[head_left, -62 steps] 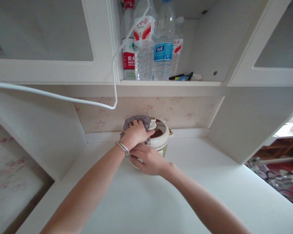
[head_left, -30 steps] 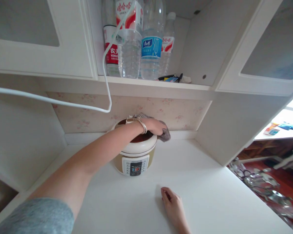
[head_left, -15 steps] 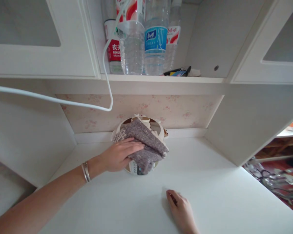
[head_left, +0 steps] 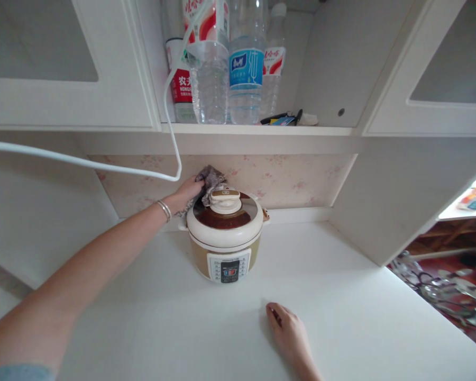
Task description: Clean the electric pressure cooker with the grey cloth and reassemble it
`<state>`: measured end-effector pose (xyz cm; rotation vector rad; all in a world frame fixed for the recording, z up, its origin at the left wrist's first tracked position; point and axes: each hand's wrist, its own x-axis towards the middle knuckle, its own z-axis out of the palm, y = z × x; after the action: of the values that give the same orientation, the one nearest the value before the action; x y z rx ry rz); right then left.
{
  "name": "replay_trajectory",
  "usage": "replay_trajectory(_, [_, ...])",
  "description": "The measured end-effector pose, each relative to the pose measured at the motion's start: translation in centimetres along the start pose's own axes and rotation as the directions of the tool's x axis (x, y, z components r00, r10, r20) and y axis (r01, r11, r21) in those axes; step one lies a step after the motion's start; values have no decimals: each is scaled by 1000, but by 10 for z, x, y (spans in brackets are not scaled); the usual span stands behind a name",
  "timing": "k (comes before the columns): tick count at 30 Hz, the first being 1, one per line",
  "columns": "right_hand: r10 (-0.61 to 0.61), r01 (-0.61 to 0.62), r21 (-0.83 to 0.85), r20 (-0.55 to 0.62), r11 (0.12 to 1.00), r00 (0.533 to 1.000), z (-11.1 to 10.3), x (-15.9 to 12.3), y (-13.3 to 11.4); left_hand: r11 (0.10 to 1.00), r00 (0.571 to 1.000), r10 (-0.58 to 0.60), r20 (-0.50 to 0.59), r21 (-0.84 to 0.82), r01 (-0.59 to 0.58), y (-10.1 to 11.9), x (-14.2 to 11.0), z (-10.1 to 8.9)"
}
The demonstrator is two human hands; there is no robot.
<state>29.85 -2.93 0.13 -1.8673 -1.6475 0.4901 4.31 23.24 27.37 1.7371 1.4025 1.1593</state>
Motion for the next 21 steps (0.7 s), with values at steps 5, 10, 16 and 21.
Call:
replay_trajectory(5, [3, -3, -11, 1, 1000, 1000, -2, 0, -4, 831, 915, 164, 369, 448, -330, 44, 36, 32])
replay_trajectory(10, [11, -11, -5, -30, 1000, 999, -2, -1, -5, 493, 789, 212, 576, 634, -595, 77, 19, 77])
replay_trajectory(16, [-14, 13, -21, -35, 1000, 999, -3, -3, -6, 390, 679, 333, 654, 560, -731, 80, -34, 118])
replay_trajectory(21, [-31, 30, -28, -57, 999, 998, -3, -4, -9, 255, 491, 523, 697, 421, -870, 65, -85, 131])
